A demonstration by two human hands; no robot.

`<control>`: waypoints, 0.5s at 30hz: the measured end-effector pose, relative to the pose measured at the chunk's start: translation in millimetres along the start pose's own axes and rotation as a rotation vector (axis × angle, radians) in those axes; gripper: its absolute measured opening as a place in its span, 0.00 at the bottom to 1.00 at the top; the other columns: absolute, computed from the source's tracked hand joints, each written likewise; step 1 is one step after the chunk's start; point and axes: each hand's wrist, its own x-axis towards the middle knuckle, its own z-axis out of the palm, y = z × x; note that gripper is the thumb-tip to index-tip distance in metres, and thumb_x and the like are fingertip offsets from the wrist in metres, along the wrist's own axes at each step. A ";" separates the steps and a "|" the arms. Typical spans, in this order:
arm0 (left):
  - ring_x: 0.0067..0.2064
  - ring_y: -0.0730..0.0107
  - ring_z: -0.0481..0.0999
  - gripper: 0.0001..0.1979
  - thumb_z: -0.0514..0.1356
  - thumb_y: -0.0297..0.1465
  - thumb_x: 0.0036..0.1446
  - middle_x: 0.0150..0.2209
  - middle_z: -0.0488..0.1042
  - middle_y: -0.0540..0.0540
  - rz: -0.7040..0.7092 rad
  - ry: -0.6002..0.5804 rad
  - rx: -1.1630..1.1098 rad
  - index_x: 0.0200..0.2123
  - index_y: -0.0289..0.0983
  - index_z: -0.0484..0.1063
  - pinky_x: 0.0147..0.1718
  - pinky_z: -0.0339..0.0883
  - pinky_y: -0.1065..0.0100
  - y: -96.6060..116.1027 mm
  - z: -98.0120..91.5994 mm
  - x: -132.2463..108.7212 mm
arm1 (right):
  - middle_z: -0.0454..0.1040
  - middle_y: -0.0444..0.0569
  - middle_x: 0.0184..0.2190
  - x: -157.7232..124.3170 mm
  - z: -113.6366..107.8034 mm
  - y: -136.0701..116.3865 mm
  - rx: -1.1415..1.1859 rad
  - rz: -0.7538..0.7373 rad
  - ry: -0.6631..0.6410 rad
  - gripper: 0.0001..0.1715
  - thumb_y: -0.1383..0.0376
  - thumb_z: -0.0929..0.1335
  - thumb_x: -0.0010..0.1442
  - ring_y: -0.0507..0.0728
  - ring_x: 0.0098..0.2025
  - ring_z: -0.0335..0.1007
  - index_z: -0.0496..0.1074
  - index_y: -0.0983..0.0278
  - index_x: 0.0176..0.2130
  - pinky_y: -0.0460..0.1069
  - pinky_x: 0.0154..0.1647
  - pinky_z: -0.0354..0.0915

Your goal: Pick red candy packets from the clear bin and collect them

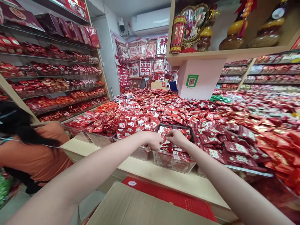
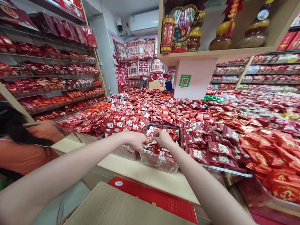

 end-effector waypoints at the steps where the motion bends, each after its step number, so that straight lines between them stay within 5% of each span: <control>1: 0.21 0.68 0.64 0.04 0.56 0.22 0.28 0.13 0.64 0.49 -0.005 -0.005 0.005 0.14 0.36 0.66 0.24 0.57 0.69 0.2 -1.0 2.2 | 0.72 0.45 0.22 -0.3 0.0 -0.6 -0.009 0.004 -0.005 0.05 0.67 0.65 0.46 0.50 0.23 0.65 0.71 0.66 0.27 0.44 0.25 0.59; 7: 0.21 0.65 0.67 0.06 0.56 0.21 0.29 0.15 0.68 0.45 -0.051 0.059 0.005 0.17 0.33 0.70 0.25 0.59 0.67 -2.0 -5.8 11.4 | 0.72 0.48 0.26 -3.0 1.5 2.6 0.057 0.014 0.044 0.07 0.68 0.66 0.45 0.51 0.27 0.66 0.69 0.67 0.30 0.45 0.28 0.61; 12: 0.31 0.65 0.69 0.17 0.55 0.25 0.38 0.32 0.73 0.42 0.003 0.286 -0.059 0.36 0.33 0.70 0.31 0.59 0.69 -12.1 -14.9 7.9 | 0.71 0.48 0.29 -2.6 -17.1 -8.6 0.349 -0.044 0.159 0.13 0.71 0.66 0.44 0.51 0.30 0.66 0.65 0.67 0.35 0.46 0.30 0.63; 15: 0.34 0.67 0.69 0.17 0.55 0.30 0.44 0.35 0.73 0.44 0.053 0.389 -0.185 0.40 0.34 0.68 0.34 0.59 0.70 -16.7 -13.2 9.0 | 0.70 0.46 0.27 -4.3 -35.5 -27.8 0.494 -0.189 0.188 0.11 0.69 0.66 0.45 0.51 0.30 0.66 0.64 0.66 0.33 0.47 0.33 0.64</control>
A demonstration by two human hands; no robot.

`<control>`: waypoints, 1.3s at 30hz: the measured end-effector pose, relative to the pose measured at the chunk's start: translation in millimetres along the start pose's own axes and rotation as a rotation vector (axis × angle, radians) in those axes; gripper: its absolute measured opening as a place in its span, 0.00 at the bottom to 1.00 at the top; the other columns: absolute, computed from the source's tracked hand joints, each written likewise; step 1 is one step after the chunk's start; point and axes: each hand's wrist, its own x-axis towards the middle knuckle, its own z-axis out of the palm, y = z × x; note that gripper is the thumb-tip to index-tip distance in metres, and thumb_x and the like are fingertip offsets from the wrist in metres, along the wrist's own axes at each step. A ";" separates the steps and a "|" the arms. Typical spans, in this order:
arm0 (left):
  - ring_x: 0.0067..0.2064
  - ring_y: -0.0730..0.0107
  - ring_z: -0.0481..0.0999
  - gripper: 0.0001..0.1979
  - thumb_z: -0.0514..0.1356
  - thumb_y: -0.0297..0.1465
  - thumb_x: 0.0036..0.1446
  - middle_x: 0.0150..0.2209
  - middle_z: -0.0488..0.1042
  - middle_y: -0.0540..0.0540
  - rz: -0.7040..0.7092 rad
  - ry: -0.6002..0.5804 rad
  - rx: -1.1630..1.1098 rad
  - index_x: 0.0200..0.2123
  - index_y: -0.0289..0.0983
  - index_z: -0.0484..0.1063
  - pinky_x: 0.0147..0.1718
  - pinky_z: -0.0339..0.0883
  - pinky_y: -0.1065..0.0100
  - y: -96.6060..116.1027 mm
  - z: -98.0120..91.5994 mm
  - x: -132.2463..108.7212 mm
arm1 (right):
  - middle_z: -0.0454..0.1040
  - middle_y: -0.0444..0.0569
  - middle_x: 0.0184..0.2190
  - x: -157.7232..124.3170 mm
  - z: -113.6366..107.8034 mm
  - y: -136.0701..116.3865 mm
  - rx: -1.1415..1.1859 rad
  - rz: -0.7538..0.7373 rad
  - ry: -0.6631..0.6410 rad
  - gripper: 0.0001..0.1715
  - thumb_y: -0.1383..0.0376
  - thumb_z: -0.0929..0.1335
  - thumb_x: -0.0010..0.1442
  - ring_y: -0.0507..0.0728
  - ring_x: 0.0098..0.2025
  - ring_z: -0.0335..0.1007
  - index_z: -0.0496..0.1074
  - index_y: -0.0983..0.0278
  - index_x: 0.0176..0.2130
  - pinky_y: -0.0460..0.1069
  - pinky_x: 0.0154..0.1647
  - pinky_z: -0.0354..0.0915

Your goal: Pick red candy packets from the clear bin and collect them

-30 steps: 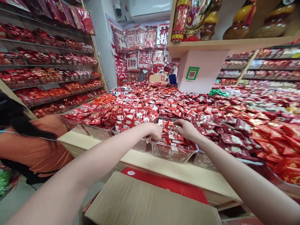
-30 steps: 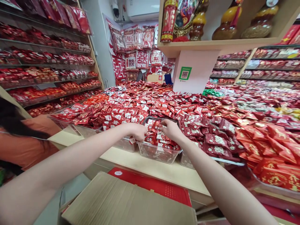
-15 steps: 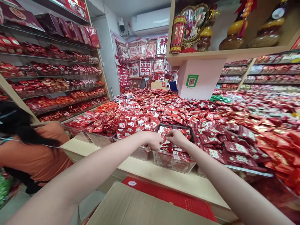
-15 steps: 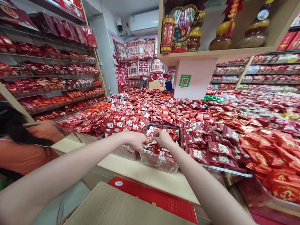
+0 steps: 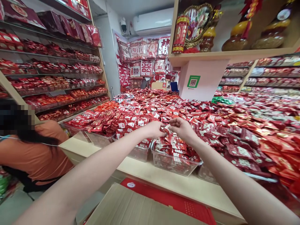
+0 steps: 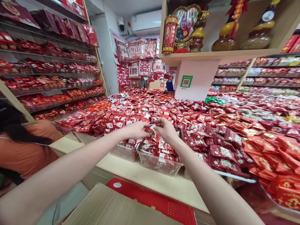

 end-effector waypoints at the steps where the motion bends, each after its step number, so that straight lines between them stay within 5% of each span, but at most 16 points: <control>1: 0.34 0.68 0.69 0.16 0.56 0.32 0.44 0.34 0.73 0.45 -0.004 0.028 -0.096 0.39 0.33 0.69 0.34 0.60 0.70 -1.0 2.8 -0.1 | 0.70 0.46 0.28 0.1 -0.7 -7.9 0.032 -0.046 0.015 0.11 0.69 0.66 0.45 0.51 0.31 0.66 0.65 0.66 0.33 0.47 0.34 0.64; 3: 0.32 0.69 0.69 0.16 0.57 0.33 0.44 0.32 0.73 0.45 -0.035 0.106 -0.363 0.38 0.32 0.69 0.34 0.61 0.70 -1.3 11.2 -1.1 | 0.70 0.46 0.30 -3.6 1.5 -19.6 0.103 -0.086 0.074 0.13 0.67 0.67 0.45 0.51 0.33 0.67 0.64 0.65 0.35 0.48 0.37 0.64; 6: 0.33 0.71 0.70 0.15 0.55 0.30 0.47 0.34 0.73 0.44 -0.090 0.223 -0.738 0.39 0.31 0.68 0.35 0.62 0.70 0.9 26.2 -3.4 | 0.71 0.48 0.33 -14.9 11.5 -23.7 0.277 0.049 0.085 0.18 0.64 0.68 0.44 0.52 0.33 0.68 0.63 0.65 0.37 0.49 0.35 0.66; 9: 0.34 0.70 0.71 0.14 0.53 0.29 0.49 0.34 0.73 0.43 -0.131 0.247 -0.837 0.39 0.30 0.68 0.34 0.63 0.71 -0.5 36.0 -5.8 | 0.72 0.48 0.30 -20.6 19.7 -12.8 0.455 0.205 -0.003 0.14 0.63 0.69 0.44 0.52 0.29 0.69 0.65 0.66 0.33 0.50 0.32 0.67; 12: 0.34 0.69 0.71 0.17 0.55 0.31 0.46 0.35 0.73 0.43 -0.167 0.233 -0.677 0.41 0.32 0.68 0.32 0.63 0.71 -10.9 38.1 -10.8 | 0.72 0.46 0.28 -13.5 17.9 6.8 0.442 0.213 0.028 0.11 0.65 0.68 0.44 0.50 0.28 0.69 0.67 0.66 0.31 0.49 0.34 0.66; 18: 0.34 0.67 0.71 0.17 0.58 0.29 0.38 0.34 0.74 0.45 -0.155 0.139 -0.452 0.37 0.35 0.72 0.32 0.62 0.72 -28.5 39.5 -30.0 | 0.73 0.49 0.31 1.0 13.6 37.8 -0.174 0.138 -0.067 0.13 0.70 0.66 0.45 0.53 0.32 0.68 0.69 0.68 0.35 0.47 0.35 0.63; 23: 0.26 0.69 0.71 0.21 0.52 0.28 0.41 0.31 0.74 0.46 -0.079 -0.099 -0.104 0.43 0.39 0.67 0.22 0.60 0.73 -14.2 29.1 -33.1 | 0.74 0.48 0.27 -3.3 26.0 37.9 -0.481 0.032 -0.217 0.07 0.69 0.63 0.48 0.52 0.29 0.68 0.71 0.67 0.29 0.46 0.32 0.60; 27: 0.18 0.72 0.66 0.27 0.51 0.29 0.41 0.26 0.72 0.44 -0.154 -0.380 0.116 0.49 0.35 0.61 0.16 0.57 0.73 0.9 14.0 -23.6 | 0.74 0.49 0.26 -6.6 31.2 37.8 -0.690 0.024 -0.183 0.09 0.70 0.62 0.49 0.53 0.29 0.67 0.72 0.66 0.26 0.45 0.30 0.57; 32: 0.16 0.70 0.64 0.25 0.52 0.28 0.38 0.23 0.71 0.41 -0.121 -0.505 0.189 0.44 0.27 0.65 0.15 0.57 0.70 12.6 7.1 -12.6 | 0.73 0.49 0.25 -6.2 26.2 38.5 -0.783 0.007 -0.129 0.09 0.68 0.62 0.49 0.53 0.28 0.66 0.71 0.66 0.24 0.44 0.29 0.56; 39: 0.20 0.67 0.67 0.28 0.52 0.27 0.37 0.28 0.72 0.38 -0.085 -0.540 0.262 0.46 0.25 0.64 0.16 0.57 0.70 18.9 6.0 -12.5 | 0.73 0.50 0.30 5.3 16.9 49.3 -0.750 0.206 0.032 0.12 0.61 0.65 0.46 0.54 0.31 0.66 0.68 0.67 0.31 0.45 0.30 0.57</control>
